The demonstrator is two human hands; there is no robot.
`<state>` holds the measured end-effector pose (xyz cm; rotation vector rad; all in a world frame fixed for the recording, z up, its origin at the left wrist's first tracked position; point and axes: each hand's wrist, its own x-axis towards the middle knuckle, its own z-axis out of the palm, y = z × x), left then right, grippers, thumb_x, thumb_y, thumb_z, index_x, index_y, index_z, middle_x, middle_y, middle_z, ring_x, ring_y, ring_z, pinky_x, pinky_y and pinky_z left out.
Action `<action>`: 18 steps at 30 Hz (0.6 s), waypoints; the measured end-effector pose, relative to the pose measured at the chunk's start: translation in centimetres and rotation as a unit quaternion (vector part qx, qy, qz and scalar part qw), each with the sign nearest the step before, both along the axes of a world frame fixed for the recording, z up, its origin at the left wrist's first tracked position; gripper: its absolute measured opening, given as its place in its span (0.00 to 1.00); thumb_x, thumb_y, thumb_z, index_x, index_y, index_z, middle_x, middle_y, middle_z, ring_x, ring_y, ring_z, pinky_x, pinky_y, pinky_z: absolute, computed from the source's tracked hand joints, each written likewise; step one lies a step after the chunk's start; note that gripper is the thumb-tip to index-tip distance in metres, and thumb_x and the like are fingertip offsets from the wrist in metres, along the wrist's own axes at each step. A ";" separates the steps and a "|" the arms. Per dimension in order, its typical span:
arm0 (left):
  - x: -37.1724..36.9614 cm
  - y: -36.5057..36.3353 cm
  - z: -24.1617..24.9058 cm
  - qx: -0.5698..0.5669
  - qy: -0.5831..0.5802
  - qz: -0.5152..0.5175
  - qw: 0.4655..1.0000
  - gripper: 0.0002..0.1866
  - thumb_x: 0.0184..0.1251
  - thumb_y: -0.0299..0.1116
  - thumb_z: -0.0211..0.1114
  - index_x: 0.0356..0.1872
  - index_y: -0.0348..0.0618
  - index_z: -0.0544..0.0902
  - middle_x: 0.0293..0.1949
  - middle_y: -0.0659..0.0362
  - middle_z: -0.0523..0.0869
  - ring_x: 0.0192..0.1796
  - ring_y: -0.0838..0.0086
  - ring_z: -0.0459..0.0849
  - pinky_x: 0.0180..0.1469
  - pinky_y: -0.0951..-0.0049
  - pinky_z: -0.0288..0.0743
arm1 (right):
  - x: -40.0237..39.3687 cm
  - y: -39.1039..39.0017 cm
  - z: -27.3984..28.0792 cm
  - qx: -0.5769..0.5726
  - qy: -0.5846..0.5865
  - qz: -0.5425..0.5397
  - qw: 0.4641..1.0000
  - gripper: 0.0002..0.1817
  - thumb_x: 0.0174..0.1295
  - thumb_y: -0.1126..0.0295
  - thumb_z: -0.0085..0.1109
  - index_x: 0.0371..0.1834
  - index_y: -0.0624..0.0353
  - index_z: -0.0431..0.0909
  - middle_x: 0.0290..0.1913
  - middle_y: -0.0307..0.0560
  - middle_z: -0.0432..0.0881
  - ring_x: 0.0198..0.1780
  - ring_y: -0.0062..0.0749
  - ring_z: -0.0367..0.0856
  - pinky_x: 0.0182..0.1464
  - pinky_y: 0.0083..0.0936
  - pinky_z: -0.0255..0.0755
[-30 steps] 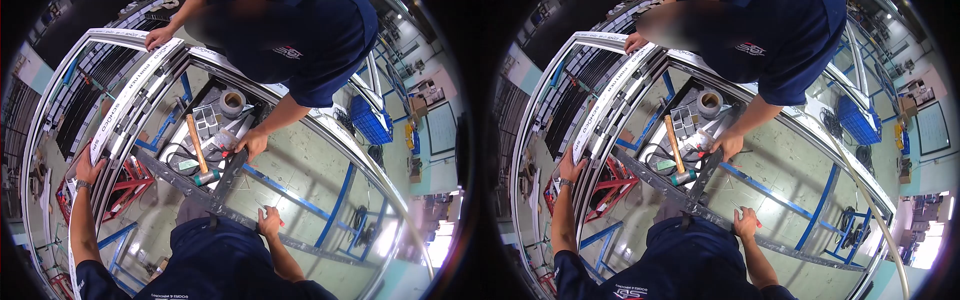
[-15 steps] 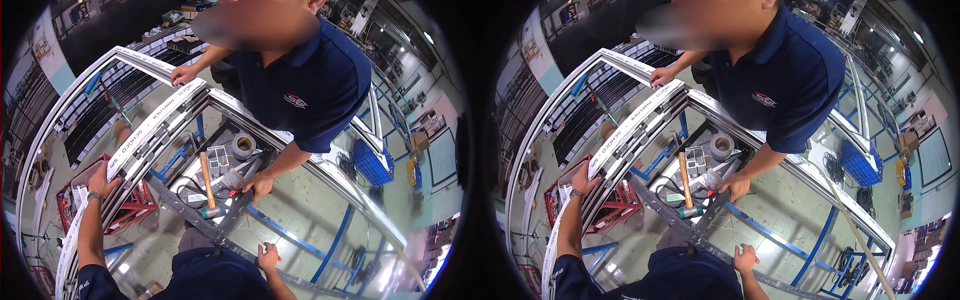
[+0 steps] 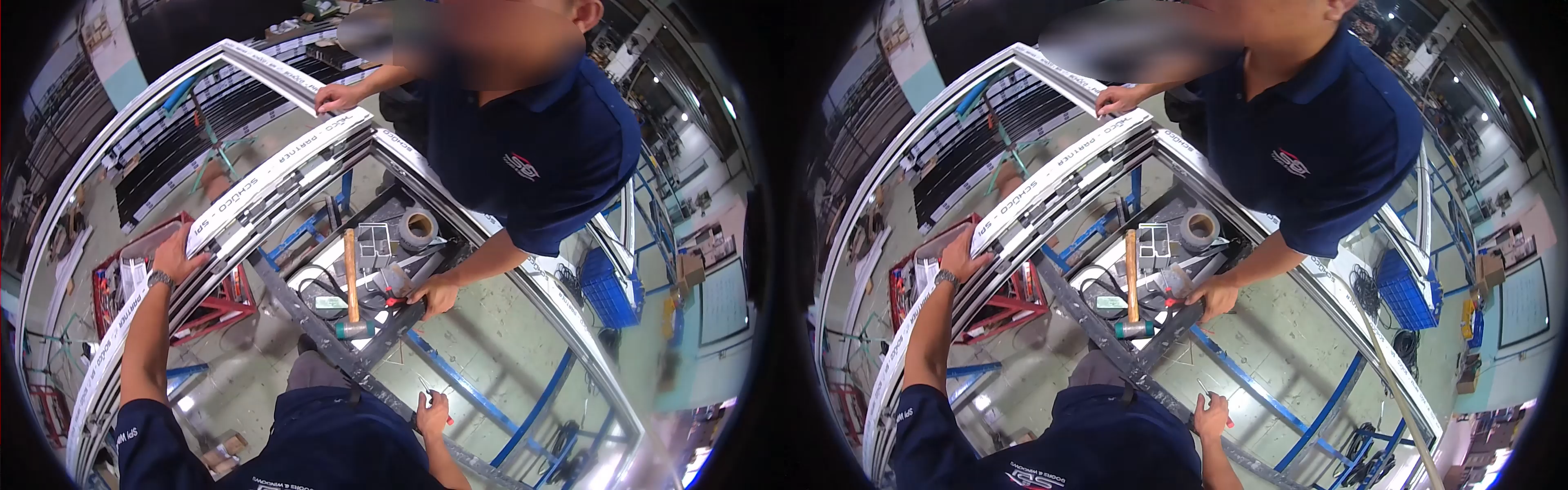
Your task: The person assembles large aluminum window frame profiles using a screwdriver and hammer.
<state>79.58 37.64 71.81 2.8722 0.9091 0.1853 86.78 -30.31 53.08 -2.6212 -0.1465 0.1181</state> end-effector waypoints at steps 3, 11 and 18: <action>0.0 -0.1 0.2 0.009 -0.001 -0.008 1.000 0.44 0.55 0.61 0.71 0.70 0.49 0.70 0.56 0.45 0.85 0.57 0.47 0.84 0.59 0.51 0.77 | 0.0 0.0 0.0 0.009 0.010 0.002 1.000 0.15 0.65 0.62 0.65 0.45 0.64 0.83 0.33 0.55 0.77 0.39 0.51 0.78 0.44 0.47 0.71; 0.1 0.0 0.2 -0.009 -0.004 0.000 1.000 0.45 0.54 0.60 0.72 0.70 0.49 0.70 0.57 0.45 0.85 0.58 0.48 0.84 0.60 0.51 0.76 | 0.0 -0.3 -0.6 -0.004 0.011 0.009 1.000 0.16 0.64 0.61 0.66 0.44 0.64 0.84 0.34 0.54 0.79 0.38 0.48 0.79 0.45 0.44 0.73; 0.0 -0.3 0.5 -0.019 -0.001 0.003 1.000 0.45 0.54 0.60 0.73 0.71 0.47 0.70 0.56 0.43 0.85 0.57 0.47 0.84 0.60 0.52 0.76 | 0.0 -0.3 -0.5 0.007 -0.002 0.005 1.000 0.14 0.64 0.63 0.68 0.43 0.64 0.83 0.33 0.54 0.79 0.37 0.47 0.79 0.43 0.42 0.73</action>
